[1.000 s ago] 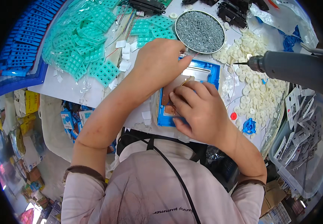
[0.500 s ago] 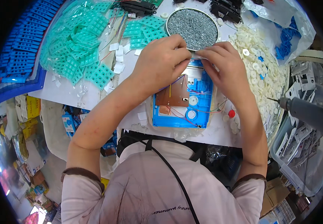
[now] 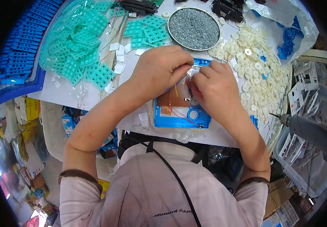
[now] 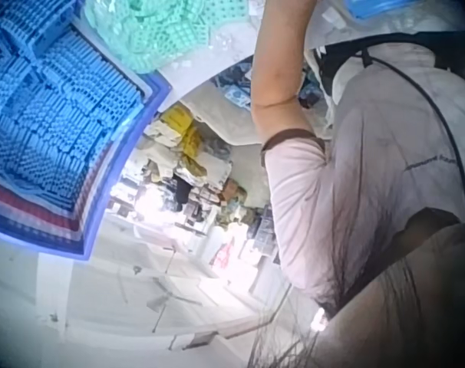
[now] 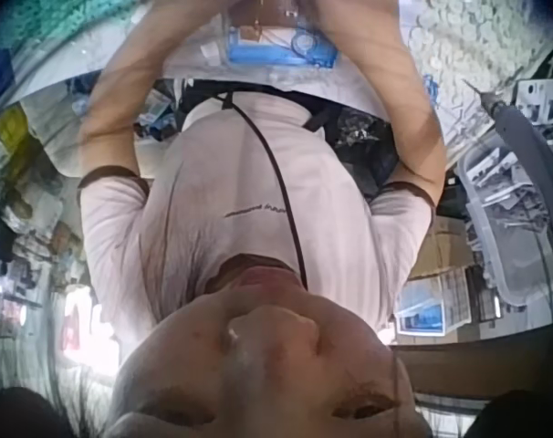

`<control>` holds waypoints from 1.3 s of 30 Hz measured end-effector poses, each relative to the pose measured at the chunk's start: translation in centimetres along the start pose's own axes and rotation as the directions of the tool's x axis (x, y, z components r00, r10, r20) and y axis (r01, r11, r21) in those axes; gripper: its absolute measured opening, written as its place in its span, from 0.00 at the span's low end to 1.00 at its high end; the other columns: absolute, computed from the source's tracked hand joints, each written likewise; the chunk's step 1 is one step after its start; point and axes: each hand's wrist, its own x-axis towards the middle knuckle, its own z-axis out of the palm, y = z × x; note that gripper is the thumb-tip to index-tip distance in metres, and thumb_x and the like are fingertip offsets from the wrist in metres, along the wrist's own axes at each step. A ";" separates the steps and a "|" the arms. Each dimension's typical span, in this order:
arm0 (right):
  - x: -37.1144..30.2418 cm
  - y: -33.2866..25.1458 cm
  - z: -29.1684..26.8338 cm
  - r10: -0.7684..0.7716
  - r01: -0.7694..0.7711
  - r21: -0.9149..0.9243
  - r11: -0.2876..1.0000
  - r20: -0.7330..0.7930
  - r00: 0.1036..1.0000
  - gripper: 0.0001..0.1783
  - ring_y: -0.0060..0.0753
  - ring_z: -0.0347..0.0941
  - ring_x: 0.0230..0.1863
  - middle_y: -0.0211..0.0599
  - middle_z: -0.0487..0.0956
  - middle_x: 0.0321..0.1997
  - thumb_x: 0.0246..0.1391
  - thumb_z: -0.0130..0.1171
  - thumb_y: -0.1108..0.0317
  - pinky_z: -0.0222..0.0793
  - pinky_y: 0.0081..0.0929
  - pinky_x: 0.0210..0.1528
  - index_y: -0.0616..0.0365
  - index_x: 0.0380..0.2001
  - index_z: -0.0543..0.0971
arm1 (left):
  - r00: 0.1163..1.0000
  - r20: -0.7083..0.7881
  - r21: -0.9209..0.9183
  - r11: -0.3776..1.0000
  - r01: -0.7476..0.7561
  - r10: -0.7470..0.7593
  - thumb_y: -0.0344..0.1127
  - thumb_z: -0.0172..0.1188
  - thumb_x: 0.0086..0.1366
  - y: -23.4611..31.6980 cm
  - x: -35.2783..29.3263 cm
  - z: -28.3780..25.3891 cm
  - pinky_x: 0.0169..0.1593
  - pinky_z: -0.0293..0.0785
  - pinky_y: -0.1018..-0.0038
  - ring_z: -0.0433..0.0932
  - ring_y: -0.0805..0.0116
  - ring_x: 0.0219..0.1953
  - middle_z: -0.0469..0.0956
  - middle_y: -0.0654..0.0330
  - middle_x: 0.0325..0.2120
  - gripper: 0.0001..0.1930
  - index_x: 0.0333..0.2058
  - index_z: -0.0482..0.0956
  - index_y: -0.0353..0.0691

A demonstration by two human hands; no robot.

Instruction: Assembling electronic components and wiring into a blue plastic housing at a factory workbench.

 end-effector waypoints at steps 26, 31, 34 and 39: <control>-4.1 -2.3 0.2 0.237 -0.207 0.183 0.961 -0.161 0.958 0.12 0.40 0.70 0.35 0.32 0.78 0.32 0.37 0.70 0.74 0.65 0.39 0.43 0.55 0.30 0.82 | 0.589 0.807 0.234 0.887 -0.398 0.051 0.32 0.70 0.43 5.1 6.2 0.9 0.31 0.80 0.62 0.84 0.54 0.28 0.83 0.51 0.23 0.07 0.23 0.85 0.40; -2.9 -2.7 -0.9 0.259 -0.248 0.093 0.964 -0.136 0.956 0.09 0.41 0.67 0.34 0.35 0.75 0.33 0.37 0.68 0.76 0.63 0.41 0.40 0.56 0.26 0.79 | 0.585 0.804 0.331 0.897 -0.293 -0.106 0.32 0.69 0.46 4.9 9.2 0.8 0.33 0.82 0.62 0.86 0.54 0.32 0.84 0.51 0.27 0.09 0.29 0.88 0.41; -2.4 -2.3 -0.9 0.167 -0.162 0.067 0.985 -0.079 0.983 0.06 0.42 0.68 0.35 0.37 0.75 0.33 0.39 0.63 0.76 0.65 0.38 0.37 0.59 0.25 0.78 | 0.518 0.819 0.452 0.833 -0.320 -0.245 0.31 0.68 0.49 5.5 10.5 1.4 0.33 0.83 0.60 0.86 0.54 0.34 0.85 0.50 0.29 0.09 0.31 0.89 0.42; -1.6 -1.6 -1.3 0.136 -0.136 0.020 0.991 -0.007 0.991 0.08 0.43 0.71 0.36 0.39 0.77 0.34 0.43 0.61 0.77 0.69 0.37 0.38 0.60 0.31 0.79 | 0.523 0.818 0.427 0.863 -0.272 -0.240 0.30 0.67 0.49 4.9 10.1 1.0 0.33 0.82 0.58 0.86 0.49 0.33 0.84 0.47 0.28 0.07 0.29 0.88 0.37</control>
